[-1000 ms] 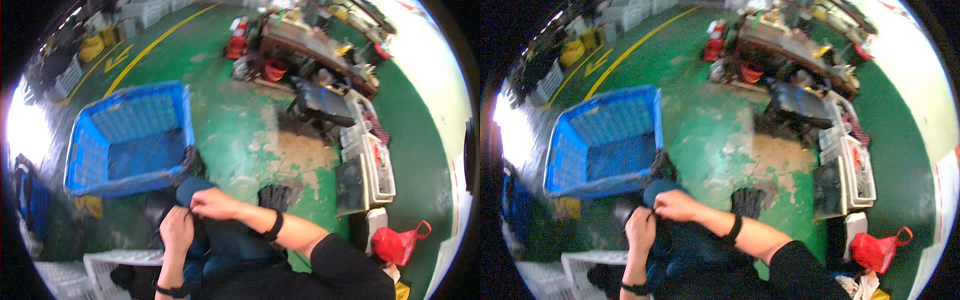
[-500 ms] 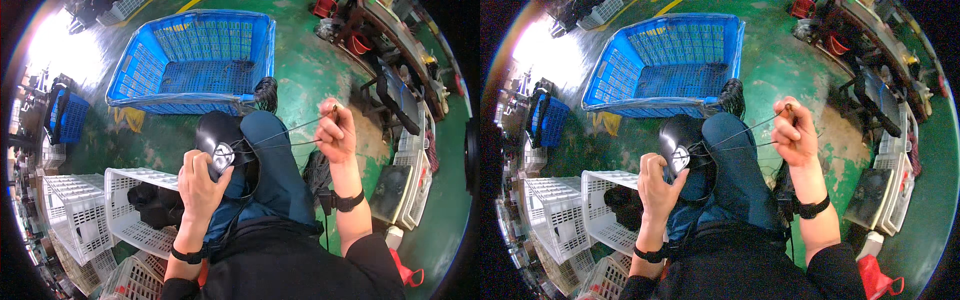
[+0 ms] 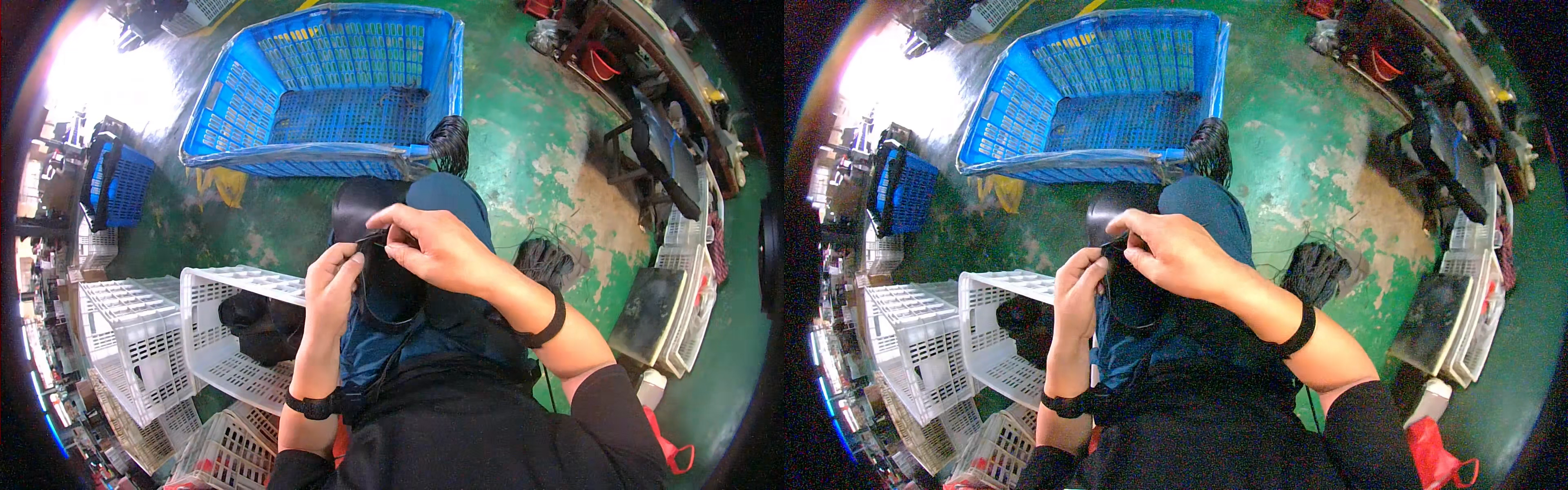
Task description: Lacing black leather shoe uppers in a manufacturing facility.
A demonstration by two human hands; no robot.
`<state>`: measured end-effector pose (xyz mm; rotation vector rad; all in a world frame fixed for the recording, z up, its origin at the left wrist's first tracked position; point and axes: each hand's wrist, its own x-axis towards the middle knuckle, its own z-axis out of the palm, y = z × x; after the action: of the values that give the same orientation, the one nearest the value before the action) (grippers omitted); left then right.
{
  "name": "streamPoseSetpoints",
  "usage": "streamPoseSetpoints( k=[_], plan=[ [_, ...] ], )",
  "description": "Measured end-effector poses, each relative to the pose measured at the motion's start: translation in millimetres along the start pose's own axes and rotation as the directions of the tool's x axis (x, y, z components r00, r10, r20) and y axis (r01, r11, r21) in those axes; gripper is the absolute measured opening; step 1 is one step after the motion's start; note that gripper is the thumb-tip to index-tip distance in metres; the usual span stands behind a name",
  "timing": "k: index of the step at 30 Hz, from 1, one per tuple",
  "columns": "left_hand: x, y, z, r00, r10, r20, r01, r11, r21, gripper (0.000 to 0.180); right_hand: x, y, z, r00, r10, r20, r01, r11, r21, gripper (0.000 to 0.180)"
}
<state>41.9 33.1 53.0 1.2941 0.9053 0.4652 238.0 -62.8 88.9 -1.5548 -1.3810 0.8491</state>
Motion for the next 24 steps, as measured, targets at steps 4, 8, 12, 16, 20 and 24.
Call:
streamPoseSetpoints(
  k=[4,8,12,16,20,24],
  plan=[
    [-2.4,-7.6,-0.1,1.000,0.006,-0.007,-0.007,0.996,-0.090,0.016,1.3,0.6,0.3,1.000,0.009,0.026,-0.008,1.000,-0.013,0.054],
    [-3.5,-6.6,2.1,0.999,0.042,-0.006,-0.042,0.999,-0.015,0.015,5.9,0.3,3.2,0.996,0.047,0.078,-0.040,0.995,-0.093,0.056],
    [-3.4,-5.5,2.4,0.997,0.074,-0.008,-0.073,0.996,0.050,0.015,10.1,4.9,8.1,0.994,0.077,0.072,-0.067,0.989,-0.135,0.057],
    [-4.0,-7.5,1.9,0.989,0.149,0.006,-0.147,0.965,0.217,0.017,12.4,5.9,9.2,0.993,0.108,0.051,-0.100,0.985,-0.138,0.056],
    [-5.1,-7.6,1.7,0.984,0.167,0.053,-0.171,0.982,0.081,0.018,8.9,1.2,10.8,0.998,0.065,0.012,-0.062,0.984,-0.166,0.051],
    [-0.9,-6.6,2.5,0.996,0.067,0.067,-0.063,0.996,-0.065,0.016,5.5,-1.6,15.6,0.999,-0.043,-0.012,0.037,0.957,-0.286,0.047]
  ],
)
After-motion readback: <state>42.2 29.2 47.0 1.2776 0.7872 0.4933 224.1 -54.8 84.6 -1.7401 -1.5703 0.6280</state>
